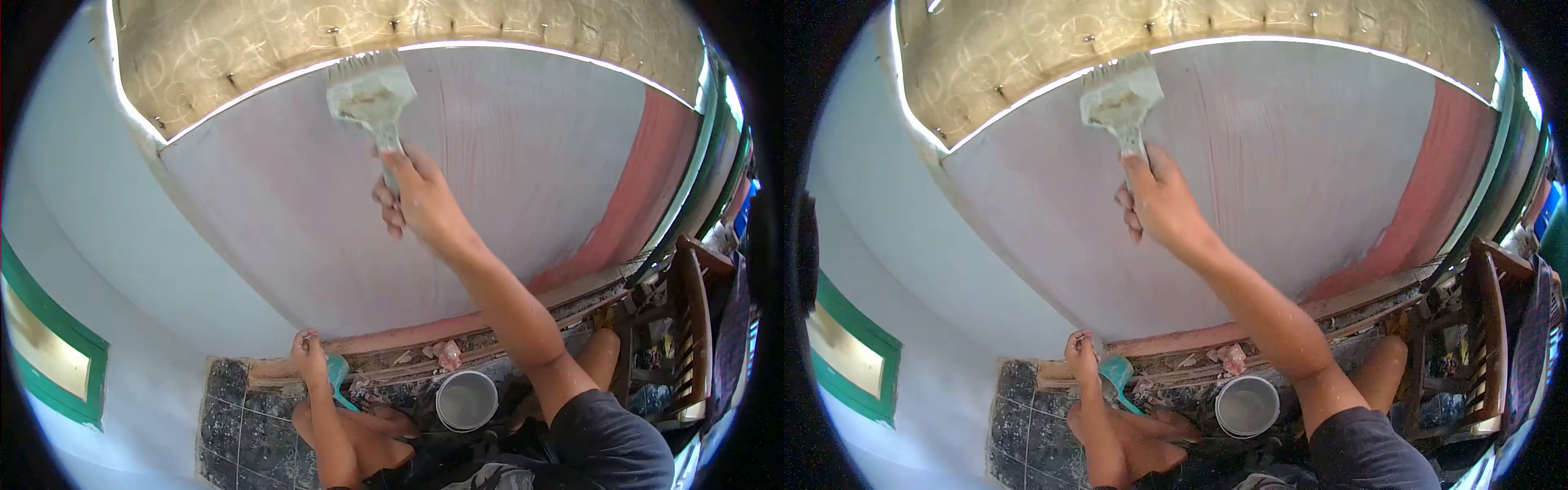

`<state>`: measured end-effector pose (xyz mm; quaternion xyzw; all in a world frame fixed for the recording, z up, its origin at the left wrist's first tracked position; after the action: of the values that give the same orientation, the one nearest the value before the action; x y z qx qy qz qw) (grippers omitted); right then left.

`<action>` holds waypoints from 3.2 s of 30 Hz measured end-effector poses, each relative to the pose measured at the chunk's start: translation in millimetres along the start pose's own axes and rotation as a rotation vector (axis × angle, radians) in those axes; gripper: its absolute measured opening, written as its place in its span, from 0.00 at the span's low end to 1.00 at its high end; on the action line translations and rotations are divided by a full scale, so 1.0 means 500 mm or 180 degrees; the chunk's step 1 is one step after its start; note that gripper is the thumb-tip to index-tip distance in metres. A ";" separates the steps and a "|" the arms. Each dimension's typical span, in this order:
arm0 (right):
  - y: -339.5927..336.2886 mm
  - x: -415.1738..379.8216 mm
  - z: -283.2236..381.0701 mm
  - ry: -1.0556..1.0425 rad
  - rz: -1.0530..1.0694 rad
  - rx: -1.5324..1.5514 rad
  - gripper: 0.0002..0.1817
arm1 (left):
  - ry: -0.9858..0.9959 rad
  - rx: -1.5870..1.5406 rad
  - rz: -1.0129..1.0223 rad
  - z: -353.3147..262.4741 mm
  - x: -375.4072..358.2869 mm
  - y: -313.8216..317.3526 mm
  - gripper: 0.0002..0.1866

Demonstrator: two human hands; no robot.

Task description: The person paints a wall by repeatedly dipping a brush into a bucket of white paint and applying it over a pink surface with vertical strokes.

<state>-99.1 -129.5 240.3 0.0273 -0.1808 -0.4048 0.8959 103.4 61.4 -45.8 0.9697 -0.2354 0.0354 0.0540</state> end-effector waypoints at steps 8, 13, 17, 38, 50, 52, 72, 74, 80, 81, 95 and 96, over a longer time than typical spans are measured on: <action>-0.030 -0.113 -0.180 0.0737 -0.0138 0.0028 0.14 | 0.0024 -0.0049 0.0043 -0.002 0.000 0.001 0.05; -0.030 -0.099 -0.055 0.0323 -0.0164 0.0104 0.14 | 0.0004 -0.0037 0.0144 -0.005 -0.015 0.005 0.05; -0.046 -0.016 0.021 -0.0010 -0.0162 -0.0011 0.16 | -0.0057 -0.0092 0.0076 0.003 -0.003 0.005 0.05; -0.154 -0.055 -0.121 0.0469 -0.0552 -0.0228 0.20 | 0.0105 -0.0119 0.0182 -0.002 -0.006 0.017 0.04; -0.138 -0.081 0.012 -0.0038 -0.0490 -0.0284 0.19 | -0.0036 -0.0058 0.0222 -0.003 -0.013 0.022 0.05; -0.165 -0.033 0.011 0.0020 -0.0516 -0.0227 0.21 | -0.0062 -0.0171 0.0201 -0.006 -0.014 0.022 0.05; -0.236 -0.016 -0.016 0.0018 -0.0707 -0.0422 0.22 | 0.0025 -0.0283 0.0251 -0.009 -0.017 0.016 0.04; -0.256 -0.033 -0.114 0.0128 -0.0822 -0.0581 0.23 | 0.0024 -0.0237 0.0213 -0.010 -0.017 0.018 0.04; -0.248 -0.228 -0.357 0.1313 -0.1038 0.0174 0.19 | 0.0146 -0.0003 0.0239 0.007 -0.015 0.019 0.04; -0.241 -0.238 -0.337 0.1248 -0.1079 0.0270 0.18 | 0.0174 -0.0049 0.0247 0.004 -0.009 0.022 0.04; -0.284 -0.137 -0.291 0.0888 -0.1170 -0.0169 0.21 | 0.0043 -0.0019 0.0185 -0.011 -0.025 0.040 0.04; -0.284 -0.180 -0.380 0.1204 -0.1237 -0.0118 0.21 | 0.0037 -0.0048 0.0194 -0.008 -0.023 0.043 0.04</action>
<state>-189.8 -177.1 8.0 0.1203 0.0058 -0.5601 0.8196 83.1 48.3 -41.1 0.9615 -0.2648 0.0408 0.0615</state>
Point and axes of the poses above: each hand's wrist, its own x-axis towards the middle knuckle, its own y-axis out of the palm, z = x × y, the point moved 3 cm from there along x, towards the middle knuckle, and after that the axes turned 4 degrees about -x, right-handed, at the moved point
